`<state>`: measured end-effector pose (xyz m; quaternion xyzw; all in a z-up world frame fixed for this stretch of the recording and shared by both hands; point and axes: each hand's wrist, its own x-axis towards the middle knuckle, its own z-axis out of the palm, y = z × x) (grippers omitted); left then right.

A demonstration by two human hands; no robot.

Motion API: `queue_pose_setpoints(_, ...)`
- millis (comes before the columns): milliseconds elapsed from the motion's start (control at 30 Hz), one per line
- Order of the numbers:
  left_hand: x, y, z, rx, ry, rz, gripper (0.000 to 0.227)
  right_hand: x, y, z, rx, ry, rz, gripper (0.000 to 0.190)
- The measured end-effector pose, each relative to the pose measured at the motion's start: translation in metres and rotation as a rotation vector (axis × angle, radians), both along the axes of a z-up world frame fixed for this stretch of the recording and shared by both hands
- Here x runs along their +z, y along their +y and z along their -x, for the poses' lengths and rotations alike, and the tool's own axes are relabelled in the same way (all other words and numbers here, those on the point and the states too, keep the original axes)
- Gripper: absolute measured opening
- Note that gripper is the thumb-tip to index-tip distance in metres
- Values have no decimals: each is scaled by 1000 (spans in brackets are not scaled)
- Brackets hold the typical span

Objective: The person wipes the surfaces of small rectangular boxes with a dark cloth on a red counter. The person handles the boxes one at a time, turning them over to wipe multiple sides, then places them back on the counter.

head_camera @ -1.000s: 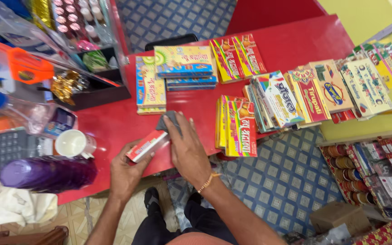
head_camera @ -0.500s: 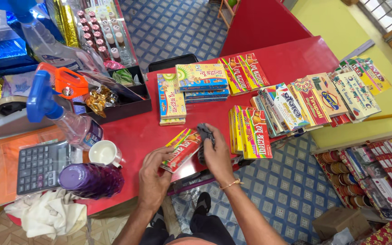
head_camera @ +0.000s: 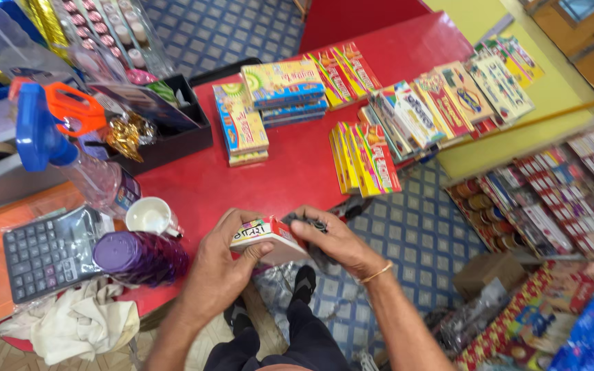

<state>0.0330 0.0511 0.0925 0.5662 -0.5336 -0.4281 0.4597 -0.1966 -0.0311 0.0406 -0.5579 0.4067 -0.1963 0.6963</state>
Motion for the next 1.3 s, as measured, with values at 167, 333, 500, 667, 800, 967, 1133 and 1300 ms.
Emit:
queue_pose_setpoints(167, 5, 13, -15, -380, 148, -218, 32, 4, 38, 11, 105, -176, -227, 66)
queue_pose_setpoints(333, -7, 28, -16, -646, 363, -117, 32, -1, 87, 22, 128, -157, -353, 104)
queue_pose_setpoints(500, -8, 51, -13, -513, 217, 29, 45, 25, 124, 5, -86, 84, -162, 106)
queue_pose_setpoints(667, -13, 104, -22, -353, 380, -20, 29, 66, 173, -32, -134, 306, 254, 99)
queue_pose_setpoints(800, -11, 155, -38, -314, 388, 40, 26, 71, 218, -54, -136, 458, 494, 92)
queue_pose_setpoints(967, -6, 215, -70, -196, 484, -70, 30, 76, 270, -100, -167, 252, 371, 79)
queue_pose_setpoints(1133, -7, 244, -106, -94, 583, -50, 25, 89, 299, -153, -182, 318, 402, 77)
queue_pose_setpoints(1300, -12, 250, -136, 91, 529, -36, 47, 85, 303, -213, -313, 449, 478, 72)
